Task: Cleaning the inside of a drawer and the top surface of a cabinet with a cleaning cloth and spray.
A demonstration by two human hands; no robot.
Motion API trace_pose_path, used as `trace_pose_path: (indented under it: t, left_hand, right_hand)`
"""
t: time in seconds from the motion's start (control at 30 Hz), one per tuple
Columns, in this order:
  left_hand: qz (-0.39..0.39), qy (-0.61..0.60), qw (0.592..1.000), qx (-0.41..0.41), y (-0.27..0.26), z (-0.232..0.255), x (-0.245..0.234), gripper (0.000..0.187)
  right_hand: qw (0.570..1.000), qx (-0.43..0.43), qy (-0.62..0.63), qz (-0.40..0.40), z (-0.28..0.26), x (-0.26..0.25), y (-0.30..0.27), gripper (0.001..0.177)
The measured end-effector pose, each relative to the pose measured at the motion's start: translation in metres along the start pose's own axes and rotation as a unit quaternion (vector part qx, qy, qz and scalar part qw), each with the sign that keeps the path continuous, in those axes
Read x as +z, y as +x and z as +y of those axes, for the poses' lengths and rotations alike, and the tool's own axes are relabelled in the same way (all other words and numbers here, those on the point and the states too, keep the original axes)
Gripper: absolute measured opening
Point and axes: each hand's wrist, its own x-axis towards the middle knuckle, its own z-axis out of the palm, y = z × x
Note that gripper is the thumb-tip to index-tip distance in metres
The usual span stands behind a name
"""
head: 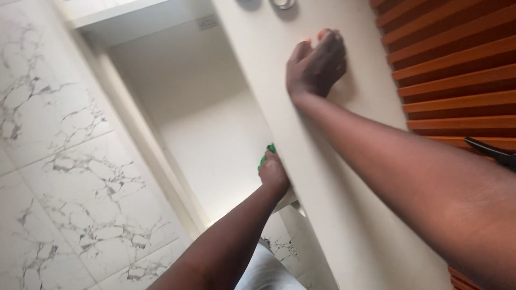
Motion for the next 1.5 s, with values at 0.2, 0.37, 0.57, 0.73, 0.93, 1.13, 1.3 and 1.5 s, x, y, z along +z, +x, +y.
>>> trace_pose_path:
  t: [0.2, 0.37, 0.57, 0.73, 0.93, 1.13, 1.3, 1.5]
  left_hand:
    - [-0.056, 0.157, 0.986, -0.026, -0.048, -0.038, -0.065, 0.024]
    - [-0.131, 0.282, 0.944, -0.106, -0.095, -0.098, -0.102, 0.029]
    - [-0.16, 0.228, 0.954, -0.115, -0.148, -0.088, -0.187, 0.045]
    - [-0.05, 0.059, 0.989, -0.126, -0.162, -0.083, -0.232, 0.049]
    - [0.346, 0.033, 0.937, -0.012, -0.129, -0.119, -0.234, 0.051]
    - [0.238, 0.255, 0.923, -0.16, -0.049, -0.13, -0.224, 0.09]
    - [0.326, 0.338, 0.863, -0.185, 0.012, -0.139, -0.261, 0.099]
    - [0.411, 0.27, 0.86, -0.133, 0.121, -0.167, -0.339, 0.1]
  right_hand:
    - [1.0, -0.01, 0.019, -0.006, 0.01, 0.005, 0.0, 0.022]
    - [0.999, -0.039, 0.026, -0.025, 0.018, 0.012, 0.003, 0.022]
    - [0.999, -0.002, 0.034, -0.035, 0.031, 0.029, 0.004, 0.029]
    - [0.975, 0.142, 0.083, -0.153, 0.047, 0.047, 0.004, 0.066]
    - [0.982, 0.134, 0.055, -0.125, 0.041, 0.05, 0.005, 0.061]
    - [0.989, 0.118, 0.014, -0.09, 0.045, 0.055, 0.004, 0.057]
    - [0.993, 0.094, -0.03, -0.059, 0.044, 0.052, 0.002, 0.053]
    - [0.999, 0.023, 0.029, 0.001, 0.015, 0.021, 0.001, 0.031]
